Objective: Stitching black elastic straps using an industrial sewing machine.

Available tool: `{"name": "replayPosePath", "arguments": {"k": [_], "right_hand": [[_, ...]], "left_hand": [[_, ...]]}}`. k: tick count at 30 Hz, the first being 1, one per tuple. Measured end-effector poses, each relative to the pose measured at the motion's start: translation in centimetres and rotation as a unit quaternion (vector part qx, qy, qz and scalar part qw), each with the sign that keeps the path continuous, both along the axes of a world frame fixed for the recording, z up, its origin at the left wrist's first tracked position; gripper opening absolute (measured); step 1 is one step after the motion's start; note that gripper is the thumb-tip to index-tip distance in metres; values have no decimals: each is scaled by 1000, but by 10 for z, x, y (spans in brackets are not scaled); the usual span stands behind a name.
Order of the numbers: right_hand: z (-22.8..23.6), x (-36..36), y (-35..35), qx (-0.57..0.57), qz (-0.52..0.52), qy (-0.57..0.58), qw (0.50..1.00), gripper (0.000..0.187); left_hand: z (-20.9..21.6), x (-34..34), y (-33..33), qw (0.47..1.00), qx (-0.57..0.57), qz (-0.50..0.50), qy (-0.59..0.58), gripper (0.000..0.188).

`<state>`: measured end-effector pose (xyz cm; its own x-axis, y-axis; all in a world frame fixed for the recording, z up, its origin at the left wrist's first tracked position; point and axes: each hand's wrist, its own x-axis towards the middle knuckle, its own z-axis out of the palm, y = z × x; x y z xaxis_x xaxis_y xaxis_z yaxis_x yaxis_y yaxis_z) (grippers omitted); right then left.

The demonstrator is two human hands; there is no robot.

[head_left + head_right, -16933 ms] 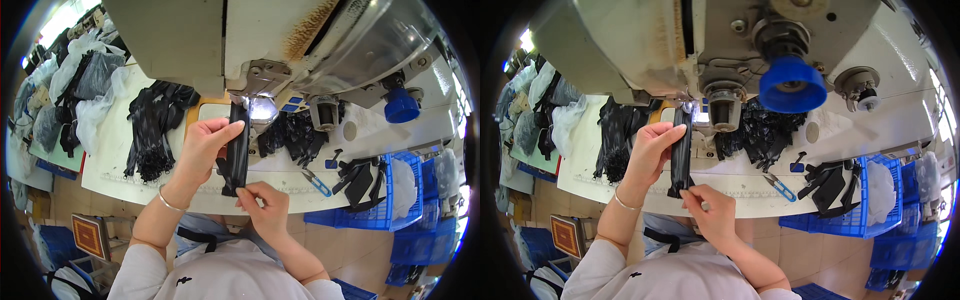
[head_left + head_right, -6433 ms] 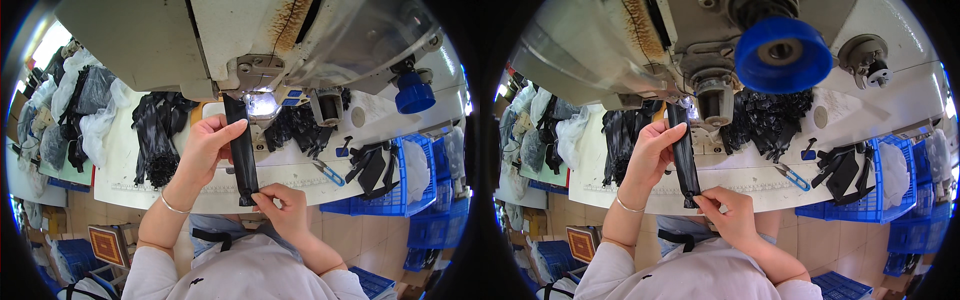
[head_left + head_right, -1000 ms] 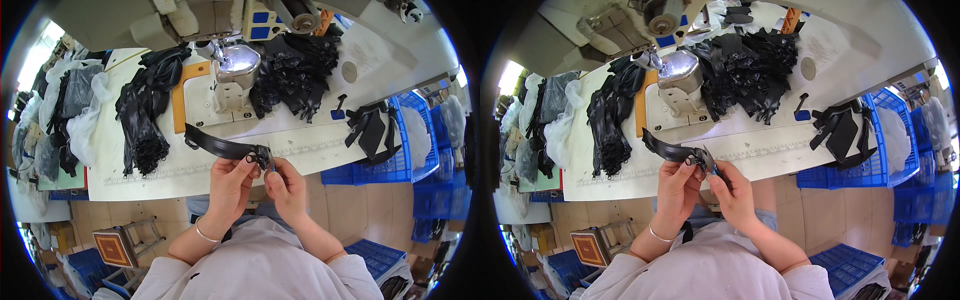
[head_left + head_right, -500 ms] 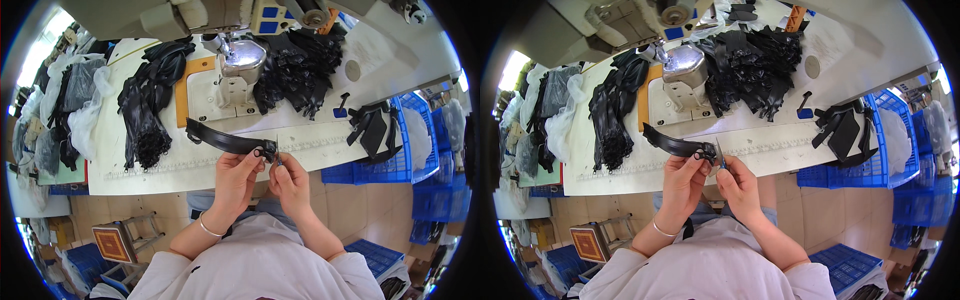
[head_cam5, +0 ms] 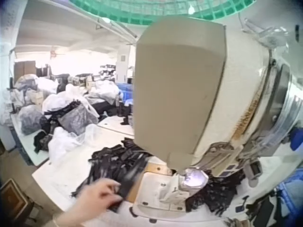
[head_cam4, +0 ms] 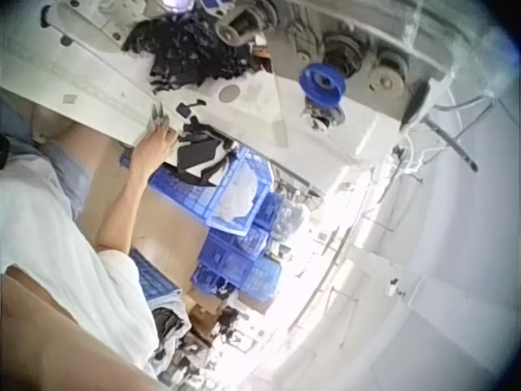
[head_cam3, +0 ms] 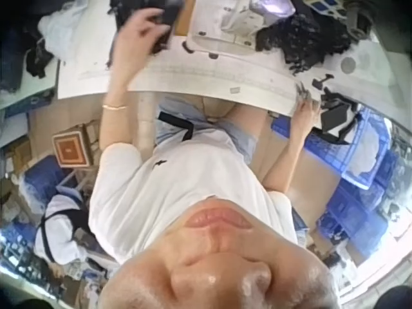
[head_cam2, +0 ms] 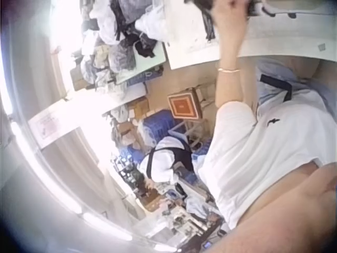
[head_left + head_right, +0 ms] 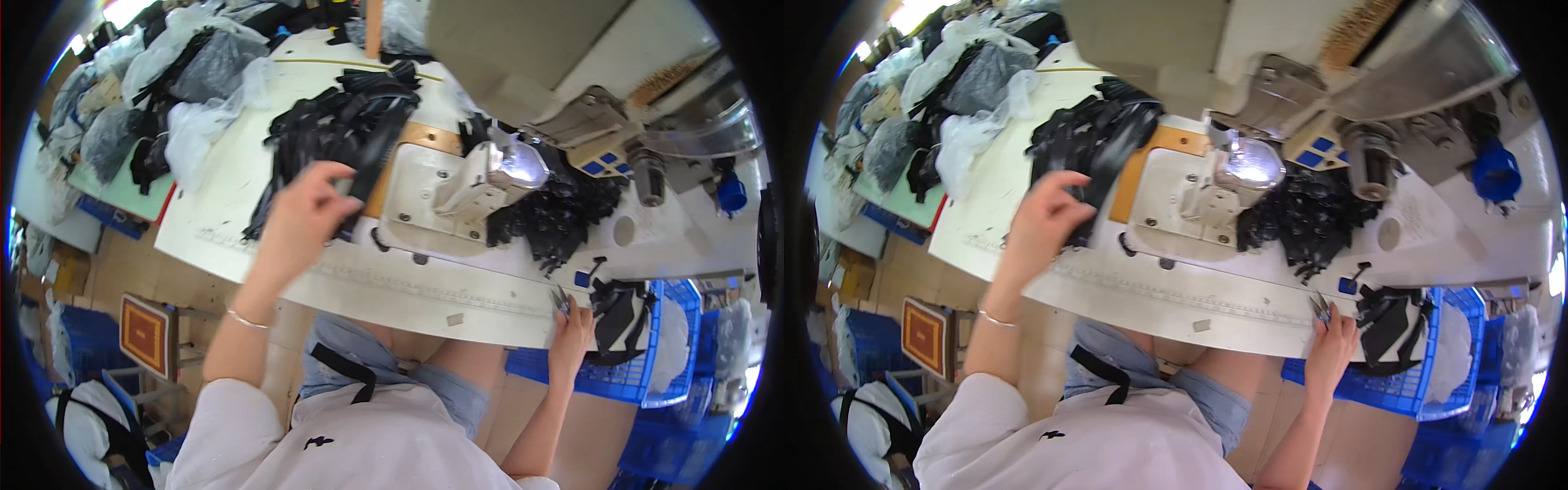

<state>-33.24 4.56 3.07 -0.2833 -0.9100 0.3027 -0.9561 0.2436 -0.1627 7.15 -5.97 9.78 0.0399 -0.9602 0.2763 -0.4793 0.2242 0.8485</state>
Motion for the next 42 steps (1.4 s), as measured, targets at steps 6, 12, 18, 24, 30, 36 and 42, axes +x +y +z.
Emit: {"name": "replayPosePath", "arguments": {"k": [6,12,18,24,30,36,42], "right_hand": [[8,27,-14,-154,58,26,986,40],[86,69,-93,-227,242,52,942,25],[82,60,-200,-54,190,134,971,35],[64,43,-224,-189,183,193,945,20],[90,72,-163,-220,210,144,942,26],[60,136,-66,-56,324,-287,900,40],[33,266,-105,-17,489,-267,830,79]], "left_hand": [[-17,43,-30,989,-8,102,-103,21],[-19,38,-29,968,-17,139,-209,15],[-17,14,-10,952,-145,127,-239,10],[-28,-19,27,967,-167,17,-190,7],[-27,-8,21,959,-193,90,-189,13],[-56,100,-13,951,-110,236,-168,29],[-80,65,11,967,-71,182,-164,34]]}}
